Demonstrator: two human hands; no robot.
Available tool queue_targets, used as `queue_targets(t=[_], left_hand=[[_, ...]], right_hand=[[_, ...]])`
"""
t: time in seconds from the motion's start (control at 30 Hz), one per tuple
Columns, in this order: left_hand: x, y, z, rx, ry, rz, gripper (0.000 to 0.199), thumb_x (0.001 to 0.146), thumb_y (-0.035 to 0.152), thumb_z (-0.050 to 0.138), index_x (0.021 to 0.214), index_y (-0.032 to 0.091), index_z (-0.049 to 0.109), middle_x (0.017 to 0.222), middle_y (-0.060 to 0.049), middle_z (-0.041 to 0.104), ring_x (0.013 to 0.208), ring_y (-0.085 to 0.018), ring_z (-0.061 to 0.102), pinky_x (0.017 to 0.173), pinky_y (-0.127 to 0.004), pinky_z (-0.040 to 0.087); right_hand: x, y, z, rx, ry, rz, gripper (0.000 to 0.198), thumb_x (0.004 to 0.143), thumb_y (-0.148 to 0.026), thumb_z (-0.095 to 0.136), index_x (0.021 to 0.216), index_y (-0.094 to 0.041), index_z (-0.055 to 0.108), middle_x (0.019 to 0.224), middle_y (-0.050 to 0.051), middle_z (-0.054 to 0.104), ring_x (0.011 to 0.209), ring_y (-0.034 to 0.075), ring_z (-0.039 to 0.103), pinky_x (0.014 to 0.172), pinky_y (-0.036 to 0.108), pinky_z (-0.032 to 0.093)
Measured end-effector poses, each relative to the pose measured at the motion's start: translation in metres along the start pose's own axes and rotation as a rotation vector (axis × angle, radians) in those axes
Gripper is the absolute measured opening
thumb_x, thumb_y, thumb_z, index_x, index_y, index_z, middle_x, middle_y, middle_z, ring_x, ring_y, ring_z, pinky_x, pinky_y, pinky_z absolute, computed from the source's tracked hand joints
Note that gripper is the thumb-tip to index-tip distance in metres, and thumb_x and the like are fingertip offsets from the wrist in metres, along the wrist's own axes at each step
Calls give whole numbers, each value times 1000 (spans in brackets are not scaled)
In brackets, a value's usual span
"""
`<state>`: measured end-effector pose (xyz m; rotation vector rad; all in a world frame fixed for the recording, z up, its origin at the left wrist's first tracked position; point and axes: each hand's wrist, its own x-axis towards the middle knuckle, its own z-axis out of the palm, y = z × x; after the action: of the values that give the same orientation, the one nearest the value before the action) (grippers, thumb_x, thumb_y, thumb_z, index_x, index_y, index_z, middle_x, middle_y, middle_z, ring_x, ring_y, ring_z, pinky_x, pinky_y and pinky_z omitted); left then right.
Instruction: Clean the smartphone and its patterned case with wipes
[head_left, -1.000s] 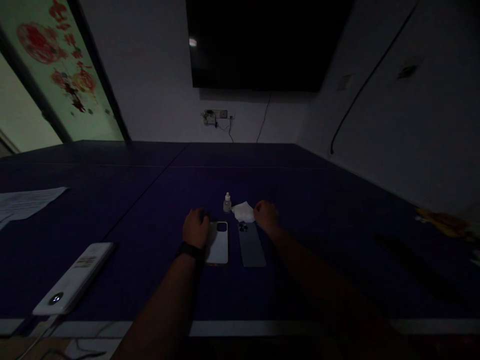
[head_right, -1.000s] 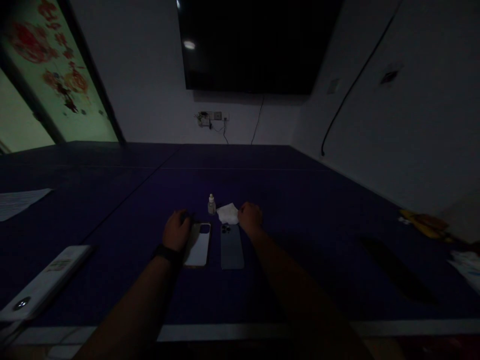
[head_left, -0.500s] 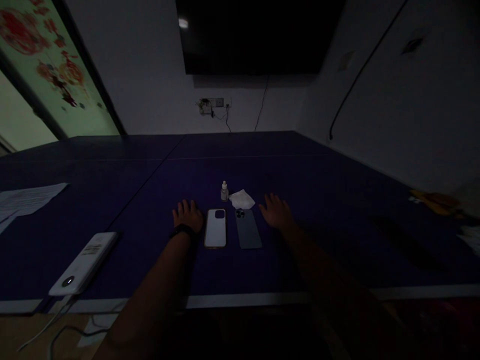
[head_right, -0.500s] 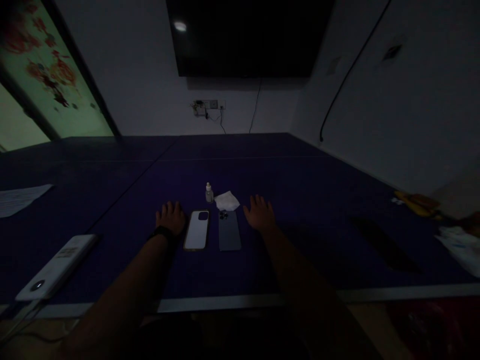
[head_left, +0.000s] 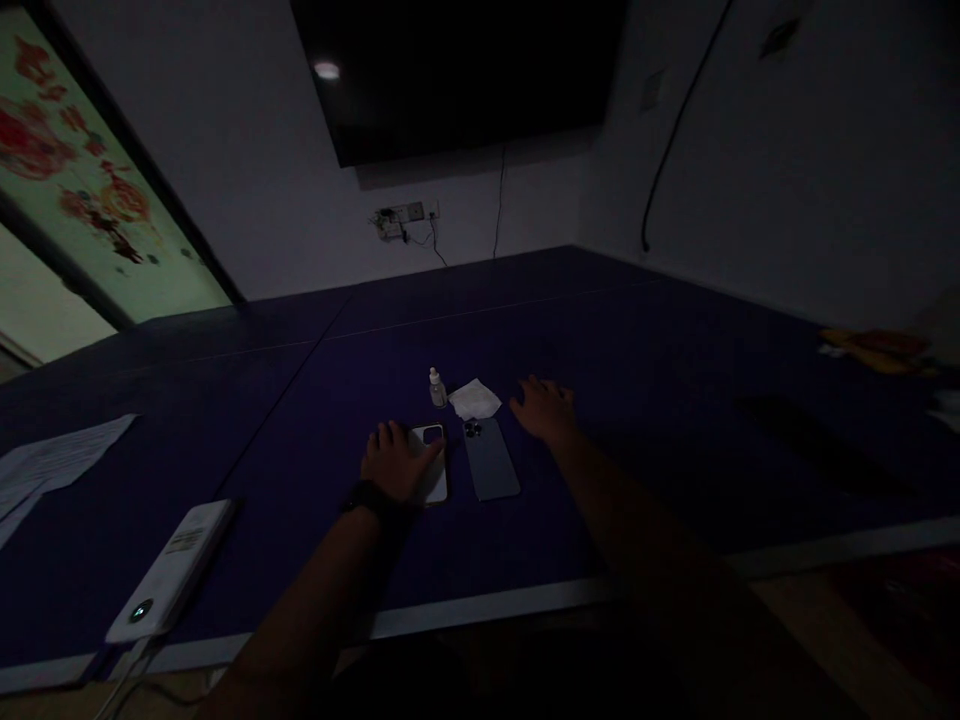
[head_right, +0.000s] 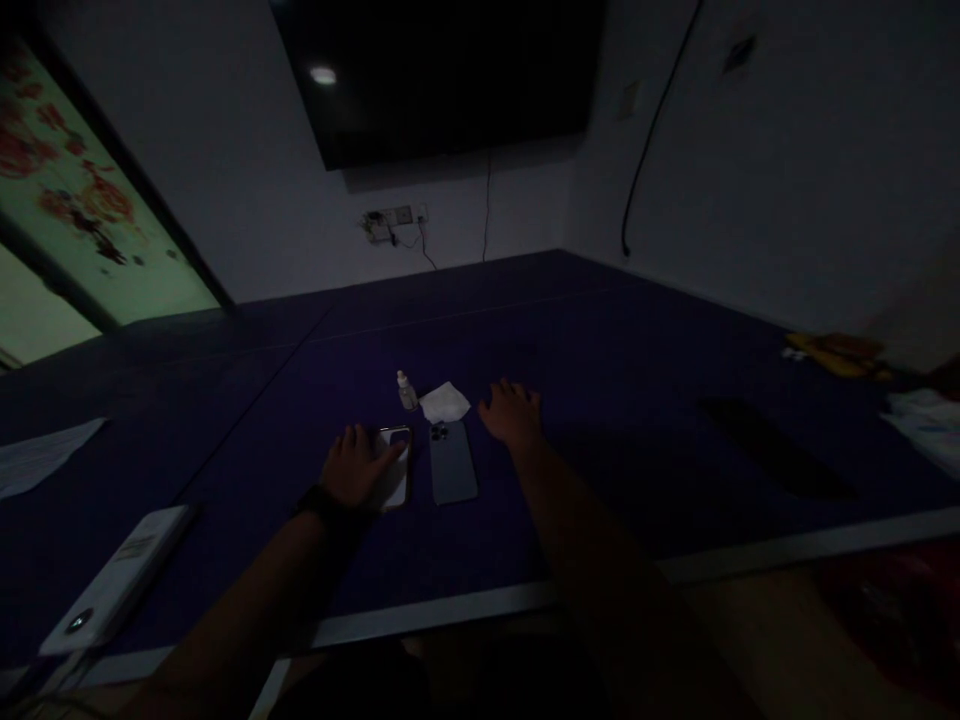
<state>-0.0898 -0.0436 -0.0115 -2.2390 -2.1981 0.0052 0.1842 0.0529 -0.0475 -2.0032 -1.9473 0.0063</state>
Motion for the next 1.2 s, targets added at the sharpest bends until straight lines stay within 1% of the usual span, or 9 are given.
queue_targets(t=[0.13,0.27,0.37,0.43,0.6,0.67,0.77,0.87,1.2], left_hand=[[-10,37,-14,-111,-69,-149,118,81,85,48,158,-3,32,154,-36,43,139,-51,44,105,-57,44],[-11,42,-23,-305,-92,-154,98,76,64,69,146,-1,49,142,-38,53,130,-54,53,103,-60,43],[-8,27,-30,-432,-88,-123,81,80,60,66,140,6,57,137,-35,59,124,-51,59,101,-59,44],[-7,18,-35,-554,-96,-45,69,87,61,58,138,14,59,135,-26,64,121,-41,64,100,-50,48],[-9,24,-40,-1666,-221,203,84,78,65,75,147,23,52,140,-13,64,116,-28,67,96,-38,53],[-10,36,-40,-1950,-272,268,84,75,60,82,146,25,53,137,-10,66,115,-27,68,97,-37,53],[-9,55,-36,-2026,-276,268,73,83,53,78,144,21,55,130,-12,70,109,-26,70,94,-36,53],[-5,65,-30,-1995,-213,206,68,87,47,74,145,17,54,124,-13,73,106,-26,71,90,-35,54],[-8,66,-4,-1849,-333,134,41,82,45,74,108,14,72,103,-13,77,92,-24,71,87,-34,52]], right_hand=[[2,2,-3,42,5,8,43,100,-40,66,137,-20,60,148,12,55,134,33,55,111,60,45],[0,5,-5,123,8,12,42,99,-39,67,136,-20,61,148,12,55,135,33,54,112,61,44],[0,7,-7,228,15,31,41,99,-38,68,134,-19,62,147,12,56,134,33,55,111,60,45],[2,7,-11,323,25,62,39,99,-38,68,133,-19,63,145,12,58,131,32,57,109,59,47],[0,-12,-27,665,41,64,30,102,-39,63,126,-20,65,135,10,64,118,26,64,101,50,55],[-9,-26,-32,826,-20,3,28,103,-40,62,120,-17,67,120,8,70,103,22,70,90,43,60],[-26,-46,-35,1032,-172,-82,30,104,-42,60,115,-15,68,91,2,72,69,13,68,63,29,59],[-36,-51,-35,1177,-262,-98,27,102,-39,63,119,-18,66,84,0,69,56,11,63,50,23,53],[-30,-30,-30,1247,-458,3,18,101,-30,67,110,-15,65,92,1,68,66,10,64,58,24,57]])
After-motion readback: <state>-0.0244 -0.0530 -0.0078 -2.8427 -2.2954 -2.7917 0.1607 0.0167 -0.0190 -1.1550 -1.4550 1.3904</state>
